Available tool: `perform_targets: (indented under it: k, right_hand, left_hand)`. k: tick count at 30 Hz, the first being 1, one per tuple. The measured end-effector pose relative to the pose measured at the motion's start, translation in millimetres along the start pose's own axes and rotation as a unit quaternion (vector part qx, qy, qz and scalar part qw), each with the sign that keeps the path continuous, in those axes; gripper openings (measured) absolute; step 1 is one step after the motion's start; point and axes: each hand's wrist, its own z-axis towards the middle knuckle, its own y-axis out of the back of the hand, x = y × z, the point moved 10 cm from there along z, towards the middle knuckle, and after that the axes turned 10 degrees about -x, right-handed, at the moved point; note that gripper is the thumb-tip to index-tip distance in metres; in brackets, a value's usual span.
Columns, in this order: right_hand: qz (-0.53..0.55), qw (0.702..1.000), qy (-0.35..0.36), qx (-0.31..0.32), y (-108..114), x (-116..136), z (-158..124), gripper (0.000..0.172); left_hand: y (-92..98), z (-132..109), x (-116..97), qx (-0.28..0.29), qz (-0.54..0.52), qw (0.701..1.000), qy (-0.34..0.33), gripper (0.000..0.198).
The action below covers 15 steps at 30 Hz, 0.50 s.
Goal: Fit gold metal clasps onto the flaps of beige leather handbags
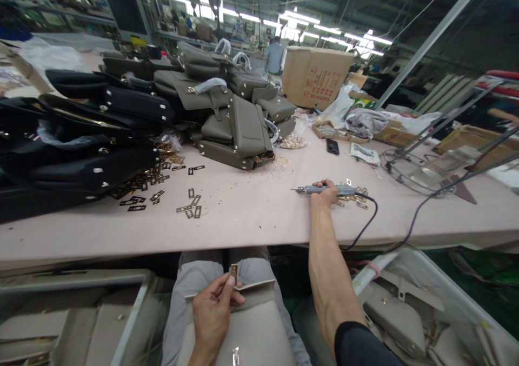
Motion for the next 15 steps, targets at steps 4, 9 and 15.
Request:
perform_targets:
  k: [4,9,15]
  right_hand:
    - [0.025,1.000,-0.001,-0.012,2.4,3.7,-5.2,0.021]
    - [0.046,0.998,-0.024,0.031,-4.6,11.2,-23.0,0.018]
    - [0.051,0.991,-0.059,0.105,-5.5,32.4,-66.9,0.015]
  left_hand:
    - [-1.1,1.1,0.8,-0.001,0.002,1.000,-0.004,0.053]
    - [-6.1,3.7,7.6,0.014,-0.005,1.000,0.012,0.055]
    - [-16.6,-0.3,7.6,0.048,-0.037,0.997,0.054,0.056]
